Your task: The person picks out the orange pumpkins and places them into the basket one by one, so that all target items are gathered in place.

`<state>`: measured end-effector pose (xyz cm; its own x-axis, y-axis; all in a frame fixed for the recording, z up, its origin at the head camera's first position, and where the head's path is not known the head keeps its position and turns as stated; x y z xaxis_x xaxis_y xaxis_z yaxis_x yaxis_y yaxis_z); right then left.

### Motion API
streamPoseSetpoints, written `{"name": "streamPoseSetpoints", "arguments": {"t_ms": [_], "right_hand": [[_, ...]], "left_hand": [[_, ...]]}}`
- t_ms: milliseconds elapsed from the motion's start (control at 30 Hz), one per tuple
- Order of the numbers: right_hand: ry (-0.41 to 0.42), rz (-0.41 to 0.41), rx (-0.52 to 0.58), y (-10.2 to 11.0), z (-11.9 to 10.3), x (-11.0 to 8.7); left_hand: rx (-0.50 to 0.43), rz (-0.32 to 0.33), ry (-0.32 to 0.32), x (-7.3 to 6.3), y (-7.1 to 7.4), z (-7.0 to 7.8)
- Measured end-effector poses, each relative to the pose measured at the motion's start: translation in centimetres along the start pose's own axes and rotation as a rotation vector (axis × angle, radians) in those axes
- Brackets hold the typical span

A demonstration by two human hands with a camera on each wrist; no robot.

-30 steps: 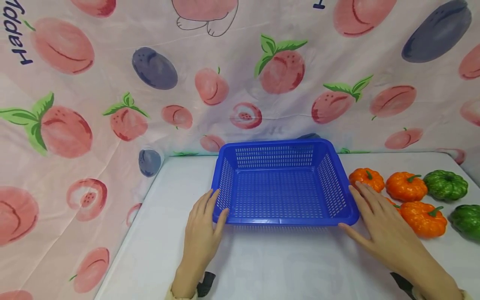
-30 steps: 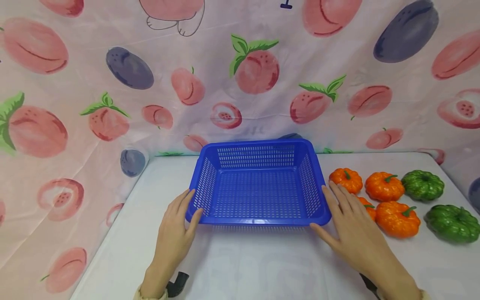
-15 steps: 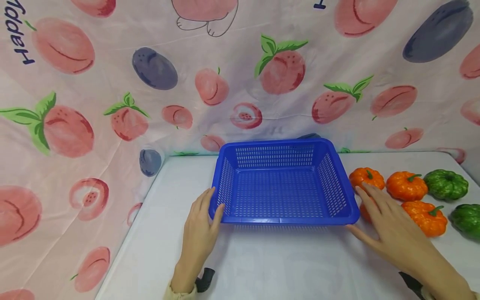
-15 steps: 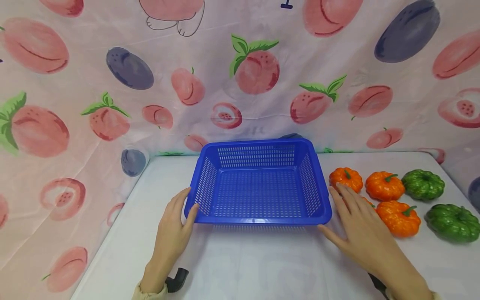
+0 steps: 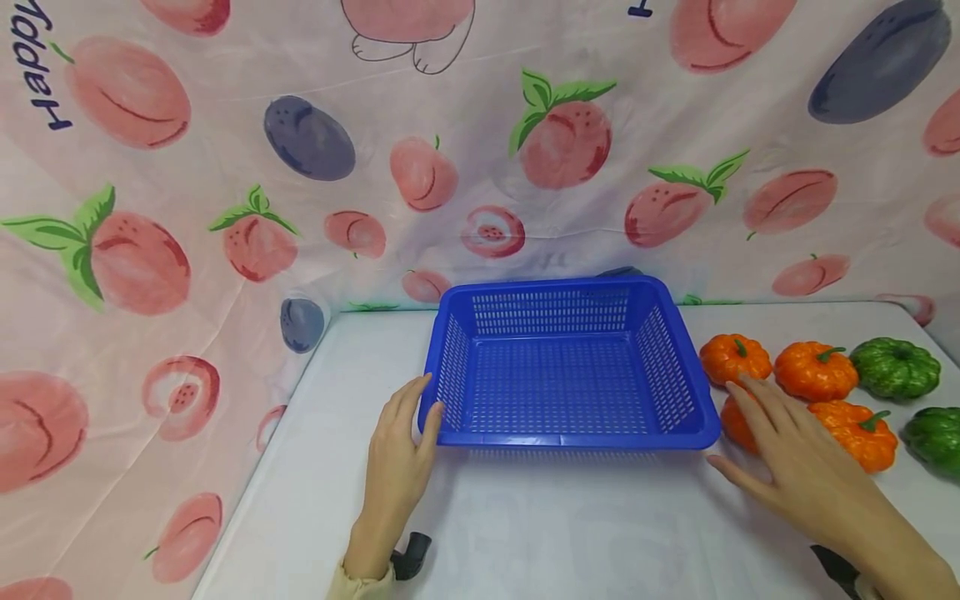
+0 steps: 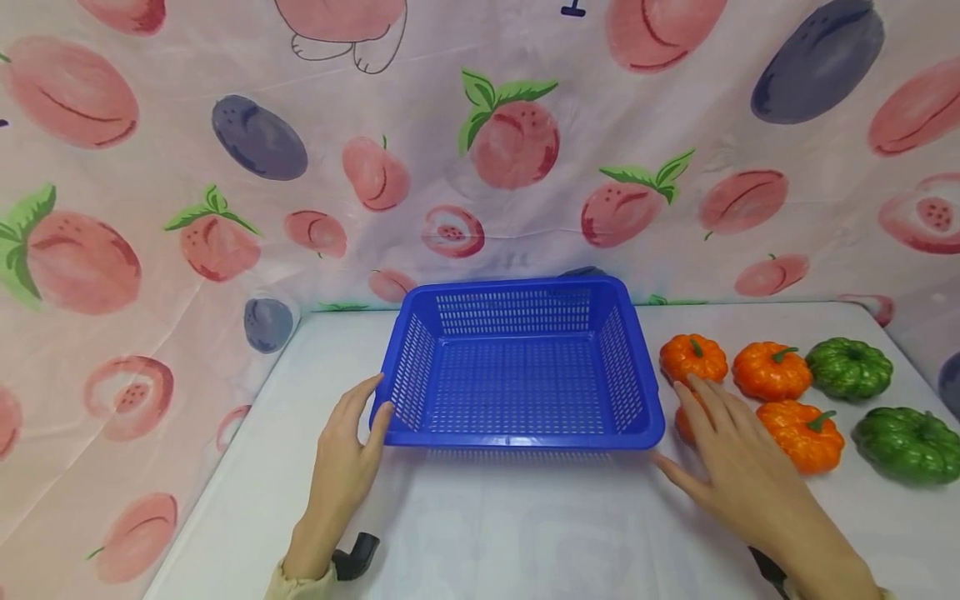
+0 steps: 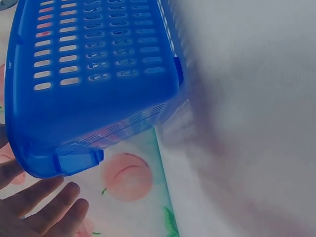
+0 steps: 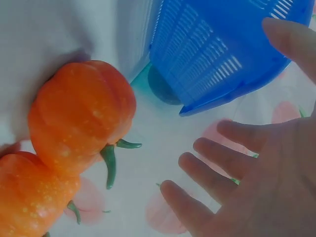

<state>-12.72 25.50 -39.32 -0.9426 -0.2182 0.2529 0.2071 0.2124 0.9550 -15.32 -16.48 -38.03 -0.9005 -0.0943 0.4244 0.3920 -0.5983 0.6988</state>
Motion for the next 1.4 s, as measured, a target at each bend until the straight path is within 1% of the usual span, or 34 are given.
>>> {"name": "streamPoseSetpoints", "arguments": {"t_ms": [267,533,700,933,1033,1133,1267,1400], "right_hand": [[0.030,0.017,-0.002,-0.6,1.0,-0.1],[-0.013,-0.029,-0.003,-1.6,2.1,0.2],[-0.039,-0.051,-0.005,-1.9,2.7,0.4],[-0.033,-0.031,-0.008,-2.0,3.2,0.5],[-0.033,-0.043,-0.004,-2.2,3.4,0.6],[-0.026,-0.065,-0.009,-2.5,3.5,0.7],[0.007,-0.068,-0.019,-2.6,3.6,0.7],[0.061,-0.040,-0.026,-2.5,3.4,0.8]], "left_hand": [[-0.034,0.019,0.018,0.2,-0.2,-0.4],[-0.061,0.007,0.070,0.2,-0.7,-1.2],[-0.114,0.000,0.093,0.4,-1.1,-1.7],[-0.248,-0.028,0.177,0.3,-1.7,-2.4],[-0.287,-0.036,0.188,0.3,-1.8,-2.4],[-0.304,-0.041,0.186,0.3,-2.0,-2.4],[-0.346,-0.043,0.195,0.4,-2.2,-2.5],[-0.399,-0.044,0.212,0.3,-2.4,-2.7]]}}
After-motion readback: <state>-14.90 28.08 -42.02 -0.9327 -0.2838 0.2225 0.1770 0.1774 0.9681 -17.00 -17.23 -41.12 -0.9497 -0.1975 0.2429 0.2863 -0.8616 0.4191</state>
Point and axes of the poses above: each hand's wrist, its own x-axis towards the middle knuckle, its own y-axis out of the back of the hand, z = x × y, the point moved 7 cm from there along x, towards the middle knuckle, and after that the axes turned 3 degrees about z, right-handed, at the moved point
